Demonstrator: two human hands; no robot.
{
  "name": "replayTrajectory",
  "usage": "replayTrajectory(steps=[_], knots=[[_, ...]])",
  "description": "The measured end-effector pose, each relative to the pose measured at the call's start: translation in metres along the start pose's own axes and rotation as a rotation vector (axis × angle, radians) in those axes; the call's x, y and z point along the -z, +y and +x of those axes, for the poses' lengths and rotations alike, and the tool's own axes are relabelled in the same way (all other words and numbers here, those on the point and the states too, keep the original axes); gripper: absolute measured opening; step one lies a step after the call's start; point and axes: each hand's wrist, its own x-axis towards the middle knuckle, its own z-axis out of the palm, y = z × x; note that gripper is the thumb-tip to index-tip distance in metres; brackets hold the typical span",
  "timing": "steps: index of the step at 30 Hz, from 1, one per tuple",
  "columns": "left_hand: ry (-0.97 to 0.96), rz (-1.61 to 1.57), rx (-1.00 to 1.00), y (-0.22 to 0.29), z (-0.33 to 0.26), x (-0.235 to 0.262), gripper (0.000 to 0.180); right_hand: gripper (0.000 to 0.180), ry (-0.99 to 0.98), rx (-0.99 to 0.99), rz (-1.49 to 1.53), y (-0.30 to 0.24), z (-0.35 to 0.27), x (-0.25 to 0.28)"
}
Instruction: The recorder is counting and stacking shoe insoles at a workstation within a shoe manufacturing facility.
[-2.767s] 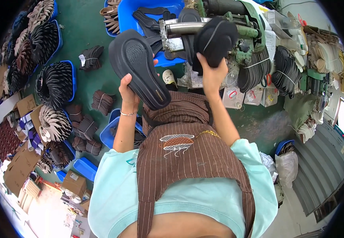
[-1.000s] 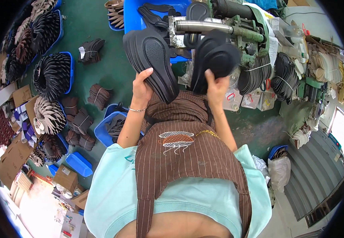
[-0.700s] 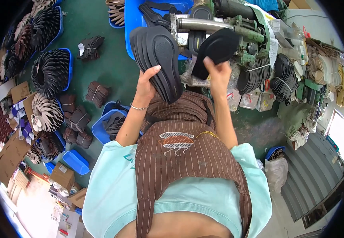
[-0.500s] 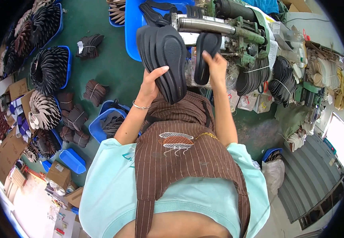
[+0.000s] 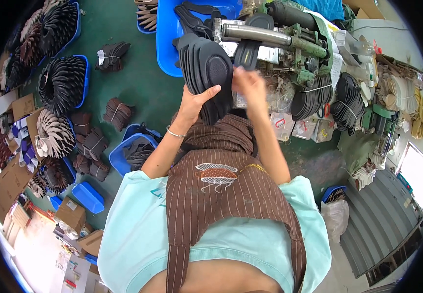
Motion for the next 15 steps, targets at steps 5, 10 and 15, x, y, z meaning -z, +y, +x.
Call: replayTrajectory(steps=[5, 10, 15], knots=[[-0.051, -0.041, 0.028, 0.007, 0.0, 0.003, 0.038, 0.016, 0.205, 0.064, 0.159, 0.033, 0.004, 0.035], [-0.064, -0.197, 0.126, -0.003, 0.001, 0.012, 0.035, 0.017, 0.019, 0.106, 0.139, -0.004, 0.022, 0.014], [-0.013, 0.012, 0.014, 0.003, 0.002, 0.003, 0.031, 0.014, -0.016, -0.062, -0.095, 0.039, -0.017, 0.011]])
